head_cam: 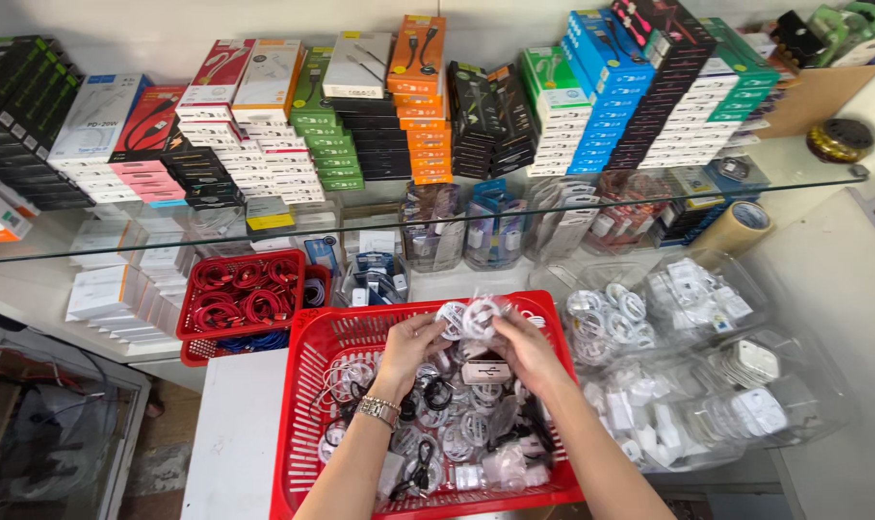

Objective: The person sorts small electronic accessories from a red basket into clear plastic containers on a counter. They pick up items such as chargers and cables, examine them, and place them into designated containers. The process is repetitive and involves handling multiple items one at a time.

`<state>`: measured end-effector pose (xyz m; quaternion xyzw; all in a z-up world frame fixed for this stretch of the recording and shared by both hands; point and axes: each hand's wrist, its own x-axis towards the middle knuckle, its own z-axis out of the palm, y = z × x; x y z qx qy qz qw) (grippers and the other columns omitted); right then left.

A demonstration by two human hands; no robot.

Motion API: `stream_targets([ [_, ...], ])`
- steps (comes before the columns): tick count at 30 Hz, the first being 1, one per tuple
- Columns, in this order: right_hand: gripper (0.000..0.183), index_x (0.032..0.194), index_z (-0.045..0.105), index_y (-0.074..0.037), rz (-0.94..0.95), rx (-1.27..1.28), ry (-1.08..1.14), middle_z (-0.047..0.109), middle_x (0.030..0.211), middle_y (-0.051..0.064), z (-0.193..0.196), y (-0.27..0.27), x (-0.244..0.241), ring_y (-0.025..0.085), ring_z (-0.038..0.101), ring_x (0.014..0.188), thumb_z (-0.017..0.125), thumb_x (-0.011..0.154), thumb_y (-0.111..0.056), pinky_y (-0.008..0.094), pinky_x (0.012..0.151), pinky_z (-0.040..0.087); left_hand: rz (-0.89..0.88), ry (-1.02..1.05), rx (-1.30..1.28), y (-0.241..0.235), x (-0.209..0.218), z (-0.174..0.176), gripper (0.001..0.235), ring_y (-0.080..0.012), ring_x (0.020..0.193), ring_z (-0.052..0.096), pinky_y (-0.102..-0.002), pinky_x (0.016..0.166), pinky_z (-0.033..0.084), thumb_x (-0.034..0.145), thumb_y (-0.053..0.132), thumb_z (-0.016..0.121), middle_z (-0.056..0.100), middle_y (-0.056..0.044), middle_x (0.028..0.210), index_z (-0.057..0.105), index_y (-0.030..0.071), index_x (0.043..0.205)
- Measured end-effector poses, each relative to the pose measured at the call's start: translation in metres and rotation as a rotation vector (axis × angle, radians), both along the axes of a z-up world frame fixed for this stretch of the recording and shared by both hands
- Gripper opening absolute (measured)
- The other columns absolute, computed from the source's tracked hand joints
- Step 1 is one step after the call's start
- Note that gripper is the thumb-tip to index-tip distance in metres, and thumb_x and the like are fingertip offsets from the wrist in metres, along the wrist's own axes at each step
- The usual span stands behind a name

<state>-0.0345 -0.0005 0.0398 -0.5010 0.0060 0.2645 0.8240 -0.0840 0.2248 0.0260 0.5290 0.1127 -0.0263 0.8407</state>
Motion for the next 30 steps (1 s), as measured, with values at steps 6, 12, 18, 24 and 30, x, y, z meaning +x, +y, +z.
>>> stream_targets([
  [6, 0.038, 0.134, 0.060, -0.007, -0.045, 0.065, 0.007, 0.071, 0.122, 0.006, 0.032, -0.062, -0.011, 0.019, 0.068, 0.107, 0.062, 0.096, -0.014, 0.036, 0.094, 0.054, -0.097, -0.007, -0.107, -0.051, 0.000, 0.031, 0.026, -0.0189, 0.098, 0.074, -0.035, 0.089, 0.062, 0.097, 0.013, 0.065, 0.075, -0.012, 0.109, 0.069, -0.005, 0.115],
  [12, 0.031, 0.126, 0.062, -0.004, -0.105, -0.007, -0.069, 0.070, 0.119, 0.007, 0.031, -0.125, -0.020, 0.017, 0.068, 0.106, 0.065, 0.097, -0.014, 0.035, 0.094, 0.056, -0.228, -0.032, -0.132, -0.116, 0.015, 0.032, 0.028, -0.0153, 0.097, 0.073, -0.034, 0.089, 0.062, 0.096, 0.012, 0.065, 0.074, -0.009, 0.109, 0.067, -0.003, 0.119],
  [18, 0.032, 0.124, 0.061, -0.002, -0.183, -0.059, -0.082, 0.070, 0.117, 0.010, 0.031, -0.185, -0.026, 0.018, 0.069, 0.106, 0.068, 0.096, -0.016, 0.033, 0.090, 0.057, -0.308, -0.085, 0.062, -0.194, 0.031, 0.041, 0.041, -0.0135, 0.091, 0.071, -0.026, 0.076, 0.057, 0.089, 0.008, 0.077, 0.074, -0.010, 0.108, 0.063, -0.004, 0.125],
  [24, 0.046, 0.133, 0.059, -0.004, -0.153, -0.226, -0.091, 0.070, 0.118, 0.004, 0.048, -0.242, -0.027, 0.012, 0.066, 0.102, 0.071, 0.091, -0.019, 0.028, 0.086, 0.054, -0.418, -0.074, 0.158, -0.251, 0.042, 0.052, 0.046, -0.0143, 0.091, 0.071, -0.027, 0.074, 0.059, 0.087, 0.010, 0.076, 0.073, -0.009, 0.110, 0.061, -0.003, 0.128],
  [30, 0.037, 0.123, 0.068, -0.002, -0.271, -0.427, -0.153, 0.072, 0.108, 0.005, 0.040, -0.288, -0.002, 0.012, 0.064, 0.093, 0.073, 0.090, -0.016, 0.027, 0.080, 0.052, -0.354, -0.043, 0.210, -0.287, 0.066, 0.038, 0.048, -0.0121, 0.097, 0.070, -0.027, 0.079, 0.060, 0.089, 0.013, 0.073, 0.068, -0.005, 0.118, 0.057, 0.007, 0.134],
])
